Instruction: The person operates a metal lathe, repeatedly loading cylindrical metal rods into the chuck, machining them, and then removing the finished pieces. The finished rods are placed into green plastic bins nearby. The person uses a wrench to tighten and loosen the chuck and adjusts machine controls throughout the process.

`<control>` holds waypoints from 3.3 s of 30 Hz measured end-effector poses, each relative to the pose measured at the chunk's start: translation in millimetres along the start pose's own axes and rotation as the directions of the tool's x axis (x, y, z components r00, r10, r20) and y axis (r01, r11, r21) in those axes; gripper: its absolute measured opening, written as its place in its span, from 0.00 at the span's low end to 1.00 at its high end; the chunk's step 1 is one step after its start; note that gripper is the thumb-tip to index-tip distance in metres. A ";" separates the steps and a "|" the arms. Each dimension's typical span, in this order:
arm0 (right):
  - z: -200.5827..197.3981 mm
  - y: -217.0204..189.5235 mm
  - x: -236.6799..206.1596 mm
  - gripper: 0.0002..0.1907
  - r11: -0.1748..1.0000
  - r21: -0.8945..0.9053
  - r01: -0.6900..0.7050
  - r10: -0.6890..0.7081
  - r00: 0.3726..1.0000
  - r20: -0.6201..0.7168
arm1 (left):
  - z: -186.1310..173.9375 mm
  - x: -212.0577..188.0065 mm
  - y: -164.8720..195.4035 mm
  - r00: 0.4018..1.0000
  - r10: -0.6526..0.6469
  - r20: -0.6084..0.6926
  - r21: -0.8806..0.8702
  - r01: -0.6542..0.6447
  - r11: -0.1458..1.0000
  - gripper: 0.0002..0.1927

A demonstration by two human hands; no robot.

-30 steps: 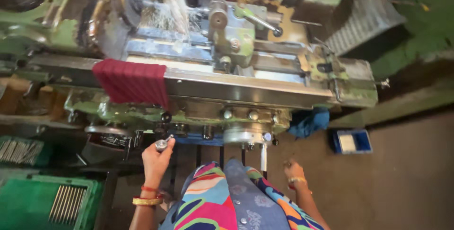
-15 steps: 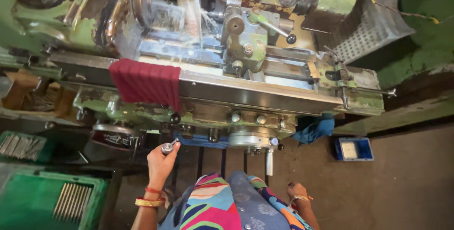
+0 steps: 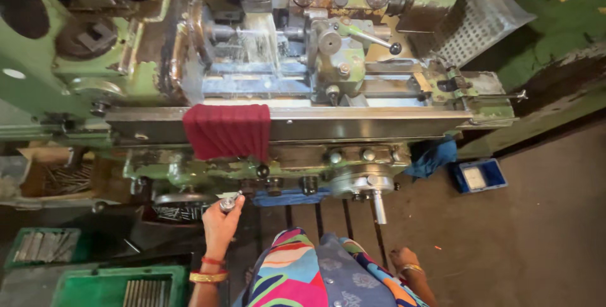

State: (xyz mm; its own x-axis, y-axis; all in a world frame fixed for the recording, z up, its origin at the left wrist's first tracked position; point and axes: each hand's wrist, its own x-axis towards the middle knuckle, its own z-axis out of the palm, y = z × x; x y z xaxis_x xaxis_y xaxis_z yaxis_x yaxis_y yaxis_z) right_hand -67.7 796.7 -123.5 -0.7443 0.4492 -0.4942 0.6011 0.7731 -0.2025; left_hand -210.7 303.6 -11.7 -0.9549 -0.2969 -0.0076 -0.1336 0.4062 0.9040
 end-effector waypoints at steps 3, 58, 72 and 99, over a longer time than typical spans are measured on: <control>6.5 4.7 -9.6 0.19 0.999 -0.035 -0.023 0.022 0.999 -0.033 | -20.6 3.4 -15.9 0.998 -0.028 0.061 -0.035 0.030 0.999 0.19; -336.5 -335.3 247.5 0.12 0.835 -0.060 0.547 -0.383 0.499 -0.777 | 254.1 443.8 196.7 0.884 -0.456 -0.105 -0.822 0.181 0.540 0.17; -338.4 -335.2 248.5 0.08 0.854 -0.063 0.517 -0.379 0.533 -0.757 | 238.2 440.0 212.0 0.866 -0.494 -0.083 -0.838 0.207 0.505 0.16; -339.9 -335.3 248.8 0.08 0.832 -0.047 0.553 -0.391 0.524 -0.757 | 235.7 448.6 212.1 0.879 -0.473 -0.065 -0.928 0.120 0.352 0.09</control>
State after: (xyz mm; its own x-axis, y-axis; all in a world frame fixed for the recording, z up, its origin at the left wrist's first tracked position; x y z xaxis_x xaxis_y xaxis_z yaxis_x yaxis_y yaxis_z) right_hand -553.4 801.4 108.8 -0.8454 0.2715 0.4599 0.0744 0.9126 -0.4021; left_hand -729.9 460.2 75.8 -0.7585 -0.5095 -0.4063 0.0845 -0.6951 0.7140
